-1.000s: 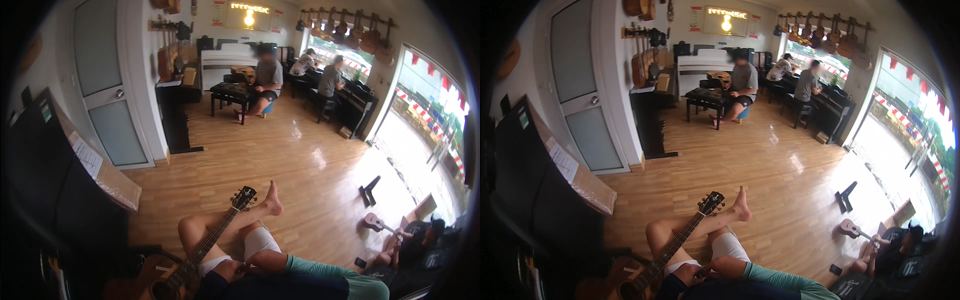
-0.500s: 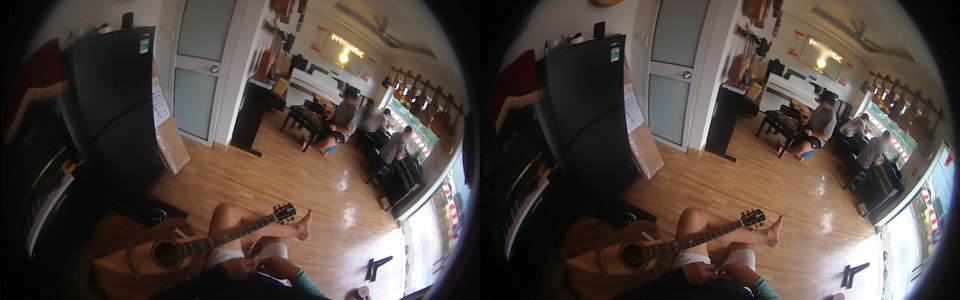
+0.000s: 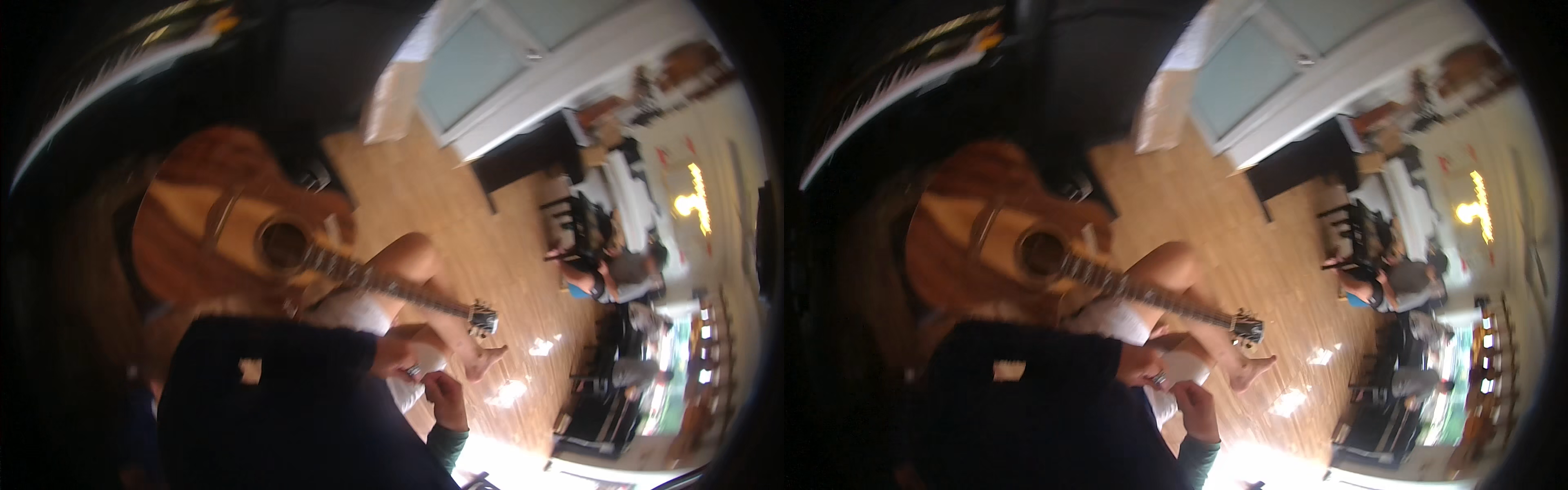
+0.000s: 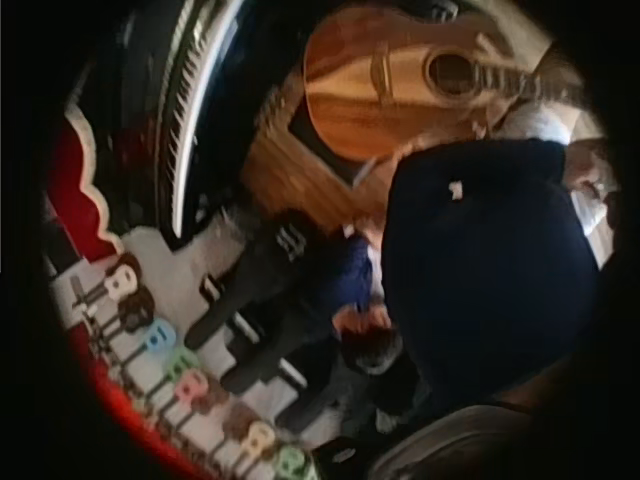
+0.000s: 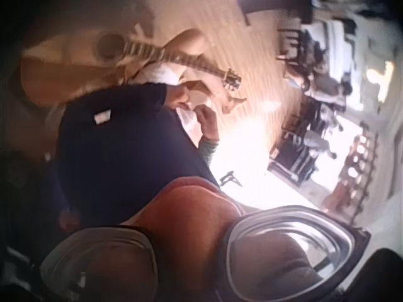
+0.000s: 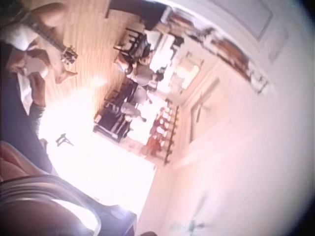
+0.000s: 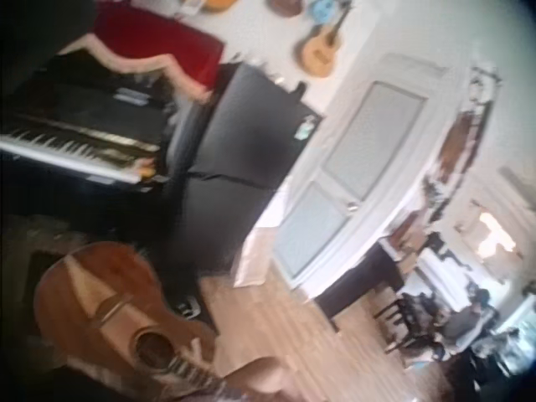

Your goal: The person sits on the floor with a guitar on their lap and ties a knot in a guitar string using their hands. They then stand up, use pliers to cut the string, and place the cut piece into a box.

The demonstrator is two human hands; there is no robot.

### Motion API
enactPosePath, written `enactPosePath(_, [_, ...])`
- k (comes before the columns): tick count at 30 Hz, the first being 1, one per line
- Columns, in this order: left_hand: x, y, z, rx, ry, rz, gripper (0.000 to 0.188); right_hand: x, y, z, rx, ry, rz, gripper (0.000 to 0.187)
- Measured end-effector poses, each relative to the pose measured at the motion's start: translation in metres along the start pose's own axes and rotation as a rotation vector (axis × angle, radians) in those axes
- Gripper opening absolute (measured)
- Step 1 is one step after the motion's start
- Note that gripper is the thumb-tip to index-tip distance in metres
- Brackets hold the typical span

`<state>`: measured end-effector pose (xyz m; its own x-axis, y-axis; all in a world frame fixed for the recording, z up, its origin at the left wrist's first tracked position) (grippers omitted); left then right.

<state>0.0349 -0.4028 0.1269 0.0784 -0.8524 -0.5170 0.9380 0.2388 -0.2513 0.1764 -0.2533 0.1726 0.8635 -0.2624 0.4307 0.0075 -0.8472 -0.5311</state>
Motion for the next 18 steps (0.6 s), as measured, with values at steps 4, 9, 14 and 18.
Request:
enactPosePath(4, [0.005, 0.018, -0.029, -0.074, -0.072, -0.136, 0.017, -0.010, 0.029, 0.013, -0.245, -0.023, 0.028, 0.015])
enactPosePath(9, [0.011, 0.025, -0.029, -0.247, -0.123, -0.245, 0.012, -0.010, 0.037, 0.026, -0.273, 0.036, 0.077, 0.015])
enactPosePath(14, [0.002, 0.027, -0.025, -0.468, -0.045, -0.194, 0.012, -0.016, 0.034, 0.040, -0.516, 0.065, 0.071, 0.017])
enactPosePath(18, [-0.016, 0.022, -0.027, -0.540, 0.054, -0.219, 0.015, -0.018, 0.033, 0.026, -0.530, 0.048, 0.079, 0.021])
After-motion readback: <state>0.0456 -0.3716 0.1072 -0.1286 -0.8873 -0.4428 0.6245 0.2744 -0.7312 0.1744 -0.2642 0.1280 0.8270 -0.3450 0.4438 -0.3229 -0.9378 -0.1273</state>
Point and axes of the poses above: each hand's wrist, its own x-axis away from the middle knuckle, its own y-axis out of the palm, z = x × y, the point moved 2 cm from there along -x, towards the middle knuckle, and after that the axes turned 12 degrees about x, right-handed, at the moved point
